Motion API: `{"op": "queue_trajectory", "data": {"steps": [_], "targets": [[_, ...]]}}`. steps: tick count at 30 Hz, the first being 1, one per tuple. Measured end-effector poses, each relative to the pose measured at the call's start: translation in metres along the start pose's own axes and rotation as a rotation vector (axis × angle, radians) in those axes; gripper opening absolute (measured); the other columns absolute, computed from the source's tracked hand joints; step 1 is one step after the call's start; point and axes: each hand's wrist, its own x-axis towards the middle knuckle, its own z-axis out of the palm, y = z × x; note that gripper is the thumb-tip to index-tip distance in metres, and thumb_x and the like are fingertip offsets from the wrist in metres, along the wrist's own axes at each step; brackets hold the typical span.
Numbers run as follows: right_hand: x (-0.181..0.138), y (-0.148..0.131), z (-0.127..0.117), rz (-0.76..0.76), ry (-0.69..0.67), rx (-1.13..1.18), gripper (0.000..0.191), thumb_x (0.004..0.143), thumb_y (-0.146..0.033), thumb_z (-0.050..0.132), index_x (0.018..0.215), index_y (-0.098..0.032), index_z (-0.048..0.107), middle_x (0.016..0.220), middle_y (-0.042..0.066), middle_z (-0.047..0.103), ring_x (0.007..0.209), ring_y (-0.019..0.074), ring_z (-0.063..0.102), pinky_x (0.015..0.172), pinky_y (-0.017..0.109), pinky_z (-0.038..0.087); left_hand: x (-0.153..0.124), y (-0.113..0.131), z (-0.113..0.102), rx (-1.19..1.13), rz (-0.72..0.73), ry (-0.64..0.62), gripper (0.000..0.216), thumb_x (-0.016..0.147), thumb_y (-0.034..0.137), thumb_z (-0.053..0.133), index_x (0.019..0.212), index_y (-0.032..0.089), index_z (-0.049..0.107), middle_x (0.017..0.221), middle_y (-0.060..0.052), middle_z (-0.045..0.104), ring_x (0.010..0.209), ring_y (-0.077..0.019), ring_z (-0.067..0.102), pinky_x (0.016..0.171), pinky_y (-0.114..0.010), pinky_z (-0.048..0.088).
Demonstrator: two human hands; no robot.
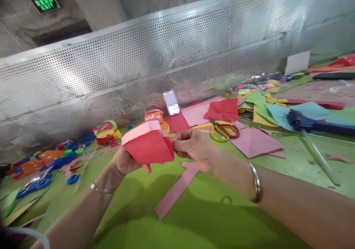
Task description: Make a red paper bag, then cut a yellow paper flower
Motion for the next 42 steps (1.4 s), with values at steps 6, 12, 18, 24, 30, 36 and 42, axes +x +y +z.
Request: {"op": "queue_trajectory", "data": {"steps": [6, 12, 18, 24, 30, 36, 42], "targets": [[-0.001, -0.004, 0.002, -0.006, 0.015, -0.037, 0.021, 0.049, -0.018, 0.078, 0.056, -0.018, 0.058, 0.048, -0.007, 0.053, 0.046, 0.0060, 0.042, 0.043, 0.022, 0.028, 0.000, -0.005, -0.003, 0.060, -0.012, 0.007, 0.039, 0.082, 0.037, 0.056, 0.115, 0.016, 0.061, 0.096, -0.014, 0.072, 0.087, -0.0342, 0.067, 0.059, -0.039, 0.058], [-0.001, -0.007, 0.002, -0.016, -0.022, -0.109, 0.023, 0.046, -0.021, 0.082, 0.052, -0.015, 0.060, 0.045, -0.007, 0.052, 0.043, 0.0044, 0.037, 0.044, 0.022, 0.025, -0.002, -0.006, -0.006, 0.084, 0.030, 0.030, 0.027, 0.083, 0.031, 0.056, 0.105, 0.018, 0.066, 0.094, -0.010, 0.073, 0.079, -0.0281, 0.069, 0.060, -0.039, 0.059], [0.000, -0.006, -0.003, -0.002, -0.076, -0.190, 0.022, 0.048, -0.021, 0.084, 0.053, -0.015, 0.062, 0.047, -0.006, 0.053, 0.046, 0.0049, 0.040, 0.046, 0.022, 0.030, -0.002, -0.010, -0.006, 0.065, 0.020, 0.037, 0.029, 0.080, 0.034, 0.060, 0.103, 0.017, 0.067, 0.089, -0.010, 0.074, 0.076, -0.0276, 0.070, 0.058, -0.038, 0.059], [0.001, -0.011, -0.009, 0.030, -0.184, -0.245, 0.020, 0.054, -0.025, 0.079, 0.069, -0.015, 0.070, 0.057, -0.002, 0.061, 0.053, 0.0081, 0.051, 0.052, 0.023, 0.039, -0.003, -0.014, -0.013, 0.035, 0.013, 0.061, 0.029, 0.078, 0.035, 0.061, 0.099, 0.015, 0.068, 0.088, -0.008, 0.074, 0.072, -0.0259, 0.069, 0.054, -0.034, 0.058], [0.000, -0.013, -0.005, -0.070, -0.143, -0.397, 0.013, 0.064, -0.029, 0.071, 0.065, -0.015, 0.070, 0.050, 0.000, 0.060, 0.048, 0.0093, 0.050, 0.047, 0.024, 0.037, -0.004, -0.016, -0.014, 0.034, 0.015, 0.068, 0.031, 0.082, 0.032, 0.053, 0.106, 0.015, 0.066, 0.091, -0.008, 0.073, 0.073, -0.0250, 0.068, 0.055, -0.033, 0.056], [-0.004, -0.008, 0.000, -0.169, -0.006, -0.505, 0.007, 0.061, -0.015, 0.068, 0.057, -0.019, 0.064, 0.050, -0.003, 0.056, 0.047, 0.0091, 0.046, 0.044, 0.024, 0.035, -0.001, -0.018, -0.013, 0.015, 0.006, 0.091, 0.035, 0.081, 0.038, 0.054, 0.108, 0.018, 0.063, 0.086, -0.008, 0.072, 0.070, -0.0256, 0.068, 0.055, -0.037, 0.056], [-0.004, -0.010, -0.001, -0.128, 0.022, -0.491, 0.017, 0.063, -0.025, 0.068, 0.050, -0.020, 0.057, 0.045, -0.004, 0.050, 0.045, 0.0088, 0.043, 0.044, 0.025, 0.033, 0.001, -0.017, -0.008, 0.020, 0.023, 0.147, 0.030, 0.084, 0.032, 0.048, 0.103, 0.016, 0.065, 0.087, -0.006, 0.073, 0.070, -0.0247, 0.068, 0.055, -0.035, 0.055]]}}
